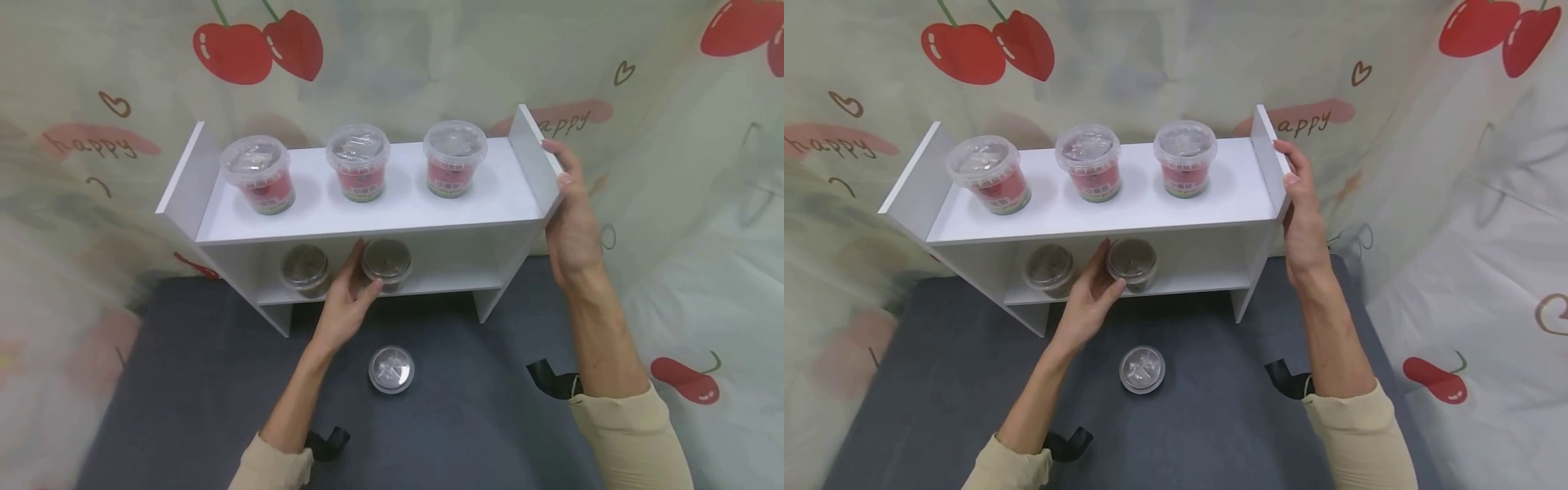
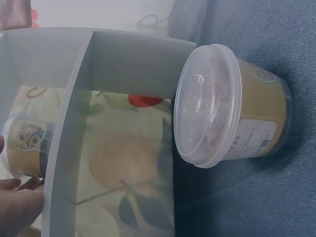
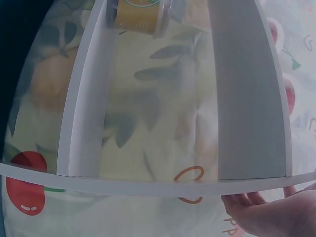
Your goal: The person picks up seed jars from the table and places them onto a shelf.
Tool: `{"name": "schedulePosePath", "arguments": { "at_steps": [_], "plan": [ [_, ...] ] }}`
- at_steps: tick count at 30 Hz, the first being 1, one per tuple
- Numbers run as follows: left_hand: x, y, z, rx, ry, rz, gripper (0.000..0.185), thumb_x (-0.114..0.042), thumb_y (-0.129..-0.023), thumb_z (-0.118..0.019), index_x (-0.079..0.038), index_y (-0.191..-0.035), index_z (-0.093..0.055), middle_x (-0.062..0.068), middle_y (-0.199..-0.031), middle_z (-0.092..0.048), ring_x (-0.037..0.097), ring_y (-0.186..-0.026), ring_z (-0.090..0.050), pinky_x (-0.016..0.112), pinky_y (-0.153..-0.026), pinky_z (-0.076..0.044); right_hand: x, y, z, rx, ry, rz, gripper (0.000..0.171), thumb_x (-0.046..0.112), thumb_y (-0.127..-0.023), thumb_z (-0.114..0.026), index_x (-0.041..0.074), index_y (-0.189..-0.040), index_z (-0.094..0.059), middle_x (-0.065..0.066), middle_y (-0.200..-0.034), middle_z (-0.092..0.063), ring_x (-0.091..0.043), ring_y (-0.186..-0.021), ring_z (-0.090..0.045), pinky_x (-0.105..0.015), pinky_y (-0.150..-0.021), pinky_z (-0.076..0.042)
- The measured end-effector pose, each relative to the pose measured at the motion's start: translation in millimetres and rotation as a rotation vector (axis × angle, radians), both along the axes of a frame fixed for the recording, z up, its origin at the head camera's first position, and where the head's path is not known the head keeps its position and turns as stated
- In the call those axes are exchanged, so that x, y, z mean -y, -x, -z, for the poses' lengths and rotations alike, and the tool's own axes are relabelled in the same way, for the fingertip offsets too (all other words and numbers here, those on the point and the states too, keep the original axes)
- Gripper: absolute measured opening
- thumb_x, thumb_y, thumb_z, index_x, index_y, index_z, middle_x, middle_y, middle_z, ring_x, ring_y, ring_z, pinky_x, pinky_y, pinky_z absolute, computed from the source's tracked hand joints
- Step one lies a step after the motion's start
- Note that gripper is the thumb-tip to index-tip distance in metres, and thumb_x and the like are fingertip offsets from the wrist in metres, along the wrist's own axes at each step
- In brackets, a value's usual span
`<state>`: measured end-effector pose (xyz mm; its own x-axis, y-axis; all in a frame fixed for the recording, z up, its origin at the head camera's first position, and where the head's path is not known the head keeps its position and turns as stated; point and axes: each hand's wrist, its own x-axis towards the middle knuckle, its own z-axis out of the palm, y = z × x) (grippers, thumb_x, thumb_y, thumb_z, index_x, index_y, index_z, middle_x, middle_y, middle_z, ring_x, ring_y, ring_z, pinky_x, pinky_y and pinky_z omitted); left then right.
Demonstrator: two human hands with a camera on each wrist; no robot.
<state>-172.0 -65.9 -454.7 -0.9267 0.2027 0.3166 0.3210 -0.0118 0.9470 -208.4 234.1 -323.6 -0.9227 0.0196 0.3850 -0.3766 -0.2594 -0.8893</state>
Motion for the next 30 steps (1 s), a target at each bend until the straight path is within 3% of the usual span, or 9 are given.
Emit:
{"name": "schedulePosePath", "arguments": {
  "at_steps": [7, 17, 25, 30],
  "plan": [
    [1.2, -10.3, 3.5, -0.024, 0.015, -0.026, 0.076, 0.006, -0.095, -0.059, -0.003, -0.157, -0.016, 0.019, -0.162, -0.019, 0.034, -0.145, -0.029, 0.047, -0.112, -0.031, -0.2, -0.6, -0.1, -0.005, 0.005, 0.004, 0.044, 0.028, -0.099, -0.037, 0.019, -0.141, -0.047, -0.014, -0.135, -0.043, -0.025, -0.117, -0.043, -0.037, -0.090, -0.033],
    [7.4, -33.6, 1.3, -0.042, 0.049, -0.114, 0.071, -0.001, -0.094, -0.066, -0.004, -0.154, -0.030, 0.014, -0.156, -0.036, 0.031, -0.140, -0.039, 0.039, -0.112, -0.035, 0.4, -0.7, -0.1, -0.001, -0.004, 0.007, 0.045, 0.028, -0.099, -0.036, 0.019, -0.142, -0.046, -0.014, -0.137, -0.042, -0.026, -0.118, -0.043, -0.038, -0.091, -0.032],
    [12.4, -48.1, 5.8, -0.164, -0.084, -0.190, 0.048, 0.012, -0.091, -0.061, 0.006, -0.137, -0.048, 0.027, -0.132, -0.056, 0.039, -0.122, -0.056, 0.044, -0.102, -0.045, -0.9, 0.0, 0.5, 0.002, 0.004, 0.001, 0.046, 0.031, -0.098, -0.040, 0.020, -0.141, -0.046, -0.014, -0.137, -0.041, -0.026, -0.119, -0.041, -0.039, -0.091, -0.031],
    [17.8, -50.9, 14.4, -0.169, -0.088, -0.193, 0.043, 0.015, -0.088, -0.062, 0.008, -0.130, -0.054, 0.028, -0.124, -0.061, 0.038, -0.116, -0.059, 0.045, -0.098, -0.047, -1.3, 0.3, -0.5, 0.014, 0.010, -0.004, 0.045, 0.031, -0.097, -0.042, 0.021, -0.141, -0.047, -0.013, -0.137, -0.040, -0.025, -0.119, -0.041, -0.039, -0.091, -0.032]
  ]
}}
